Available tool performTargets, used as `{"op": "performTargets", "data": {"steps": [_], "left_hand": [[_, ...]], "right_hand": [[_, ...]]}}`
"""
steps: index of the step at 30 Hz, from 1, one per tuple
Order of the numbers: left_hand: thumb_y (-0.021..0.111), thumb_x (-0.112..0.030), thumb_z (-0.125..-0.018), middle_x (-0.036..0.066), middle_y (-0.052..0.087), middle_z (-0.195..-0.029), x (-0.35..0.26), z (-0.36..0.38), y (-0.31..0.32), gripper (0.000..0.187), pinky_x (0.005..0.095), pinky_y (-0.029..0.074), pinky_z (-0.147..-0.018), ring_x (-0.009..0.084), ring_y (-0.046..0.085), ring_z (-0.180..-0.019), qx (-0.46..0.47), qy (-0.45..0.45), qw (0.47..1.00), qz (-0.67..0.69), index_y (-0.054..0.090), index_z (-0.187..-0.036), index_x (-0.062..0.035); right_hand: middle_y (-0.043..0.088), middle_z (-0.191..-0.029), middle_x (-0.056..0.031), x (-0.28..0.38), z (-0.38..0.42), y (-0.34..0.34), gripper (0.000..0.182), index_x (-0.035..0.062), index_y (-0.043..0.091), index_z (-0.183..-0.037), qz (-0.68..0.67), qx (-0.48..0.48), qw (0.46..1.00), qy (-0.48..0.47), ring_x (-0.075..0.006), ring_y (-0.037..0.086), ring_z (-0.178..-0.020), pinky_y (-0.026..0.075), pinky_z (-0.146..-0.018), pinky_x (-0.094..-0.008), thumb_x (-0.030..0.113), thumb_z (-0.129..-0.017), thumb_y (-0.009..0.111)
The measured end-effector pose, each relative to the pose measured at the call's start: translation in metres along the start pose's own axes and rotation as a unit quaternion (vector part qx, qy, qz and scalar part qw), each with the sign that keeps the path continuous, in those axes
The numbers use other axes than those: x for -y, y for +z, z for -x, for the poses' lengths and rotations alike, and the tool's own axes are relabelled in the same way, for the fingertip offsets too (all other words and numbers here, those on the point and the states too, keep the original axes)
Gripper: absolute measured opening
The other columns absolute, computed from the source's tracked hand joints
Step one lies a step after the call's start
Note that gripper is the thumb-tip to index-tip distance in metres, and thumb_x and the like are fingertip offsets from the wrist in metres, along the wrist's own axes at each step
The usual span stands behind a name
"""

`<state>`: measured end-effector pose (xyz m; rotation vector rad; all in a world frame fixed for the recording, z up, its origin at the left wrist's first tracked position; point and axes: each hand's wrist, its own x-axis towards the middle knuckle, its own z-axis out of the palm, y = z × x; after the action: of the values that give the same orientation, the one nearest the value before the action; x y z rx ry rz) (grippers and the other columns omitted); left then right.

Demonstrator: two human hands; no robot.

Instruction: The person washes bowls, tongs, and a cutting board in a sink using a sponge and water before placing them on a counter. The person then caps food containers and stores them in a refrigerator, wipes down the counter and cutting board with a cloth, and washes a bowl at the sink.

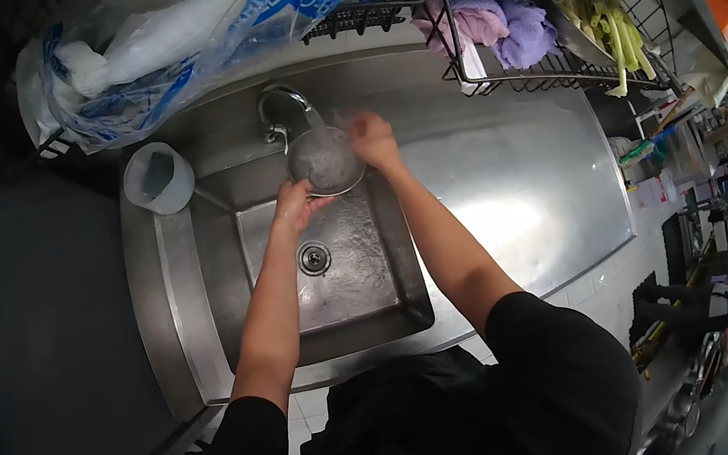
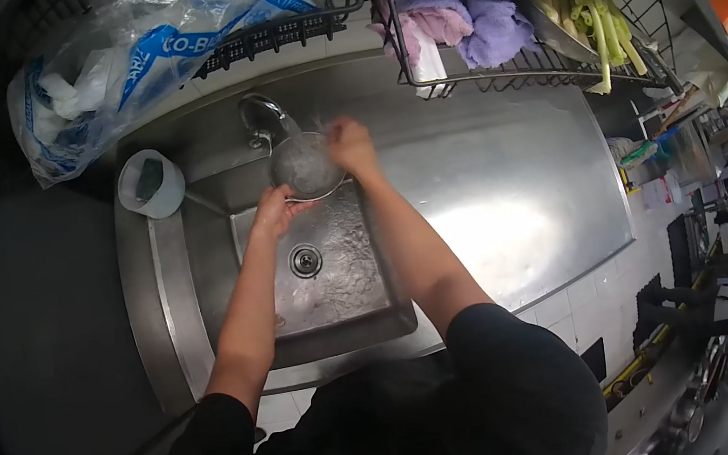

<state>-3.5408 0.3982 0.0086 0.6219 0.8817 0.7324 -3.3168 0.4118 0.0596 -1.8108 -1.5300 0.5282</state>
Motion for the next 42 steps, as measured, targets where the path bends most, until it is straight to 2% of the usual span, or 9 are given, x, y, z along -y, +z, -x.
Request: {"op": "performTargets", "data": {"steps": [4, 6, 10, 16, 24, 33, 38, 40, 42], "left_hand": [[0.045, 0.0, -0.085, 0.029, 0.061, -0.114, -0.034, 0.019, 0.042, 0.041, 0.0463, 0.065, -0.075, 0.042, 0.07, -0.091, -0.017, 0.008, 1.0, -0.002, 0.042, -0.123, 0.016], [0.045, -0.001, -0.086, 0.03, 0.06, -0.114, -0.035, 0.013, 0.045, 0.041, 0.0461, 0.066, -0.073, 0.0424, 0.07, -0.091, -0.036, 0.015, 0.999, 0.003, 0.043, -0.123, 0.0165], [0.046, -0.01, -0.093, 0.029, 0.061, -0.114, -0.04, 0.012, 0.041, 0.039, 0.0439, 0.065, -0.066, 0.0421, 0.07, -0.089, -0.083, 0.058, 0.994, -0.037, 0.046, -0.123, 0.015], [0.044, -0.043, -0.101, 0.018, 0.065, -0.115, -0.037, -0.004, 0.011, 0.053, 0.0413, 0.059, -0.069, 0.0325, 0.07, -0.089, -0.265, 0.031, 0.959, -0.097, 0.05, -0.134, -0.002], [0.05, -0.039, -0.098, 0.01, 0.066, -0.121, 0.024, -0.14, -0.152, 0.047, 0.0415, 0.052, -0.094, 0.0261, 0.063, -0.11, -0.18, 0.185, 0.949, -0.182, 0.059, -0.128, -0.0045], [0.055, -0.047, -0.1, 0.009, 0.067, -0.114, -0.089, -0.155, -0.071, 0.047, 0.0394, 0.052, -0.094, 0.025, 0.064, -0.107, -0.023, -0.027, 0.994, -0.107, 0.061, -0.123, -0.0061], [0.062, -0.037, -0.098, 0.004, 0.064, -0.087, -0.026, -0.075, -0.003, 0.029, 0.0335, 0.055, -0.076, 0.0175, 0.067, -0.084, -0.21, 0.079, 0.965, -0.132, 0.063, -0.103, -0.0083], [0.066, -0.026, -0.096, 0.004, 0.065, -0.087, 0.034, -0.065, -0.069, 0.021, 0.0328, 0.054, -0.077, 0.0183, 0.067, -0.083, -0.225, 0.121, 0.934, -0.249, 0.064, -0.103, -0.0059], [0.064, -0.011, -0.093, 0.005, 0.066, -0.09, 0.12, -0.004, 0.033, 0.01, 0.0337, 0.052, -0.081, 0.0202, 0.065, -0.088, -0.347, 0.357, 0.719, -0.484, 0.065, -0.098, -0.0025]], "right_hand": [[0.064, -0.111, -0.0291, -0.033, 0.027, -0.007, 0.046, -0.01, 0.048, -0.132, 0.046, 0.071, 0.996, -0.009, -0.0363, 0.07, -0.093, 0.062, -0.076, -0.0442, 0.018, -0.096, 0.057], [0.061, -0.117, -0.0291, -0.012, 0.043, -0.01, 0.047, -0.0104, 0.043, -0.136, -0.374, 0.196, 0.88, 0.219, -0.0361, 0.068, -0.101, 0.063, -0.073, -0.044, 0.014, -0.097, 0.052], [0.051, -0.132, -0.0285, 0.014, 0.048, -0.001, 0.048, -0.0095, 0.031, -0.141, -0.58, 0.13, 0.78, 0.195, -0.041, 0.065, -0.106, 0.065, -0.073, -0.0459, 0.003, -0.096, 0.04], [0.051, -0.133, -0.0249, 0.022, 0.04, 0.011, 0.05, -0.0043, 0.03, -0.144, -0.546, 0.118, 0.804, 0.204, -0.0425, 0.064, -0.107, 0.066, -0.068, -0.0465, 0.001, -0.094, 0.039], [0.048, -0.132, -0.0295, 0.012, 0.047, 0.012, 0.057, -0.0104, 0.023, -0.144, -0.549, 0.099, 0.797, 0.232, -0.0433, 0.067, -0.094, 0.065, -0.062, -0.0477, 0.0, -0.092, 0.044], [0.036, -0.143, -0.0315, -0.051, 0.089, -0.064, 0.064, -0.0094, 0.012, -0.149, -0.706, 0.09, 0.664, 0.23, -0.0507, 0.058, -0.113, 0.064, -0.069, -0.0589, 0.001, -0.096, 0.046], [0.048, -0.131, -0.0289, -0.167, 0.157, -0.21, 0.053, -0.014, 0.024, -0.139, -0.715, 0.004, 0.659, 0.234, -0.0474, 0.063, -0.106, 0.063, -0.072, -0.0594, 0.002, -0.095, 0.048], [0.054, -0.114, -0.0238, -0.217, 0.186, -0.302, 0.048, -0.018, 0.028, -0.131, -0.636, -0.037, 0.713, 0.294, -0.0428, 0.066, -0.102, 0.064, -0.074, -0.0564, -0.004, -0.09, 0.048], [0.056, -0.107, -0.0226, -0.329, 0.207, -0.369, 0.033, -0.0213, 0.043, -0.116, -0.464, -0.021, 0.838, 0.286, -0.0384, 0.069, -0.095, 0.065, -0.074, -0.047, 0.001, -0.091, 0.046]]}}
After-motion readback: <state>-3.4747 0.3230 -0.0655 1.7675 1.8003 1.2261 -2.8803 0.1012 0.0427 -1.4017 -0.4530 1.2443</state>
